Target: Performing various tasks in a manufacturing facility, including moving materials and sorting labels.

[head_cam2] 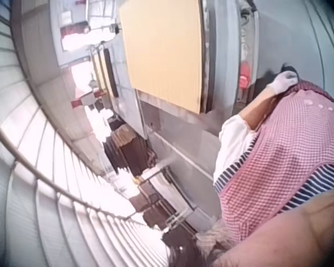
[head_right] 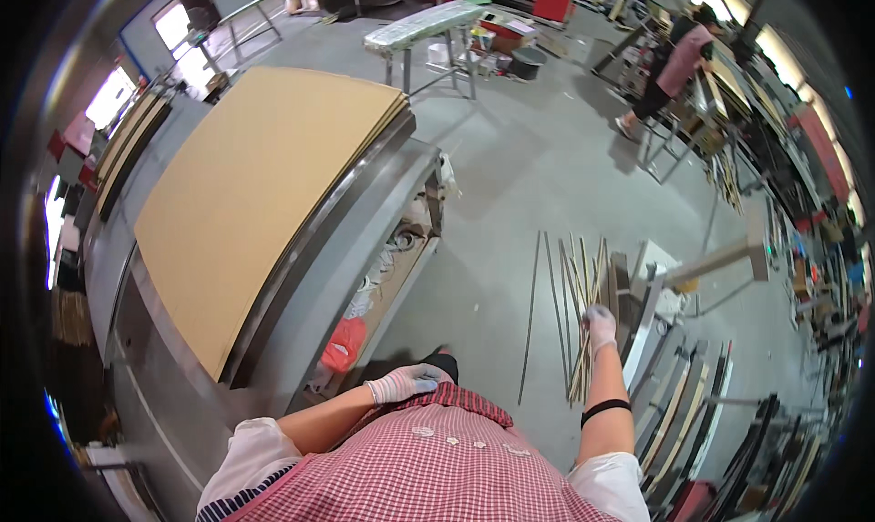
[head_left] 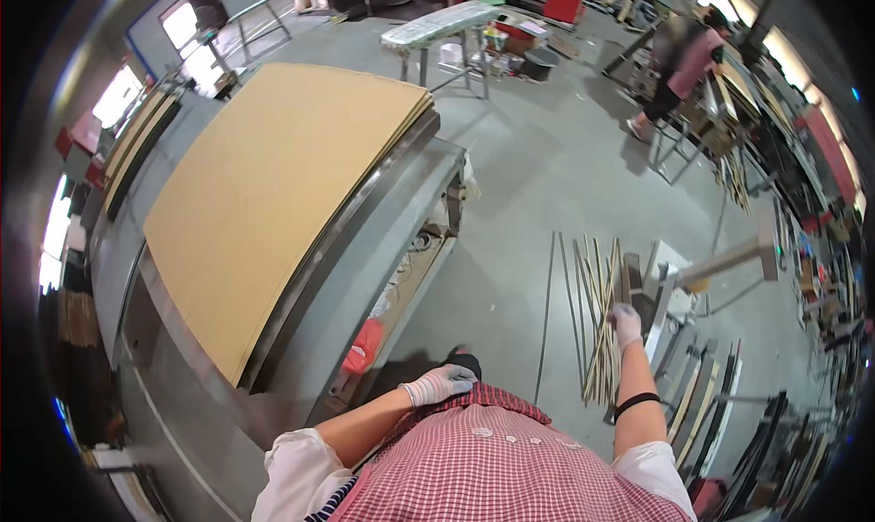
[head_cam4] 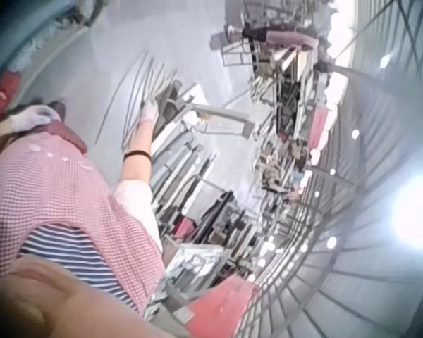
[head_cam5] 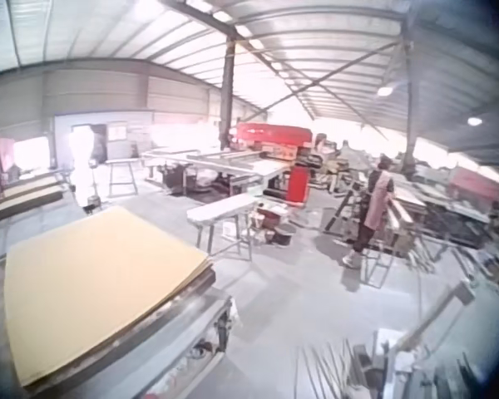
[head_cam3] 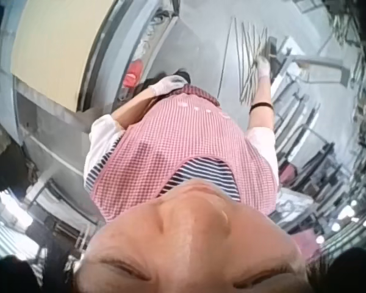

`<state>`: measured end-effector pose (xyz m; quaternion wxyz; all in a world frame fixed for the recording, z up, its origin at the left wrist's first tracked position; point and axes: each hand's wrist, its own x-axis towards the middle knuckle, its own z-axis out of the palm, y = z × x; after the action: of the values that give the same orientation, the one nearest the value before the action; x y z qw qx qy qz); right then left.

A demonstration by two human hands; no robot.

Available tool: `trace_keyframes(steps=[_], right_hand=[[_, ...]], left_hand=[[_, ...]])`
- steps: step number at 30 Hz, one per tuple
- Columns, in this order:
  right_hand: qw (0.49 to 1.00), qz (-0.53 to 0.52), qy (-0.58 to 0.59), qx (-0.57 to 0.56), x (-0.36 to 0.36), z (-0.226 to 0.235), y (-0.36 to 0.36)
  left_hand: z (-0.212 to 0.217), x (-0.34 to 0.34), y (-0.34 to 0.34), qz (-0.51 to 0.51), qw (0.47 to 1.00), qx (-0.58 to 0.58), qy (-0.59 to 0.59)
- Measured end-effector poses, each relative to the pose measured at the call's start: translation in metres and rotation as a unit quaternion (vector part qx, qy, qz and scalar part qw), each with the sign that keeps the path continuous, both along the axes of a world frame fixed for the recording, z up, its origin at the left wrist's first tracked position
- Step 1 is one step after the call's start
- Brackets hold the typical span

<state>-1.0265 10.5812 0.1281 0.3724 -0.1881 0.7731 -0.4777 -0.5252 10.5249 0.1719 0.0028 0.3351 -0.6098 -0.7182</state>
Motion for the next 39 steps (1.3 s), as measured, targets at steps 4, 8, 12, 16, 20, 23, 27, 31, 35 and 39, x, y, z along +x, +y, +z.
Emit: trace_keyframes(steps=[4,8,12,16,20,23,27,31,35,39], right_hand=[[0.989,0.131,0.022,-0.058,-0.021,0.06,-0.163],[0.955,0.281,0.06,0.073,-0.063,-0.025,-0.209],[0.797,0.541,0.053,0.264,-0.098,-0.079,-0.177],[0.778,0.511,-0.058,0.36,-0.143,-0.066,-0.205],[0.567,0.726,0.296,0.253,-0.277,-0.109,-0.319],[0.788,0.526,0.271,0.173,-0.323,-0.08,-0.429],[0.917,0.381,0.07,0.097,-0.307,-0.039,-0.545],[0.841,0.519,0.038,0.151,-0.306,-0.031,-0.63],[0.773,0.622,0.009,0.122,-0.34,-0.006,-0.707],[0.84,0.49,0.051,0.226,-0.475,-0.052,-0.755]], left_hand=[[-0.015,-0.068,-0.079,0.027,0.998,-0.022,-0.056],[-0.055,-0.165,-0.159,0.013,0.995,-0.021,-0.097],[-0.031,-0.211,-0.192,0.21,0.975,0.037,-0.062],[-0.021,-0.224,-0.206,0.292,0.951,0.015,-0.096],[-0.042,-0.275,-0.26,0.375,0.905,-0.101,-0.171],[-0.037,-0.34,-0.289,0.434,0.891,0.098,-0.096],[0.004,-0.412,-0.343,0.3,0.94,0.007,-0.159],[-0.013,-0.461,-0.419,0.419,0.896,0.126,-0.073],[-0.083,-0.489,-0.522,0.454,0.879,0.14,-0.039],[-0.095,-0.554,-0.686,0.36,0.922,0.082,-0.114]])
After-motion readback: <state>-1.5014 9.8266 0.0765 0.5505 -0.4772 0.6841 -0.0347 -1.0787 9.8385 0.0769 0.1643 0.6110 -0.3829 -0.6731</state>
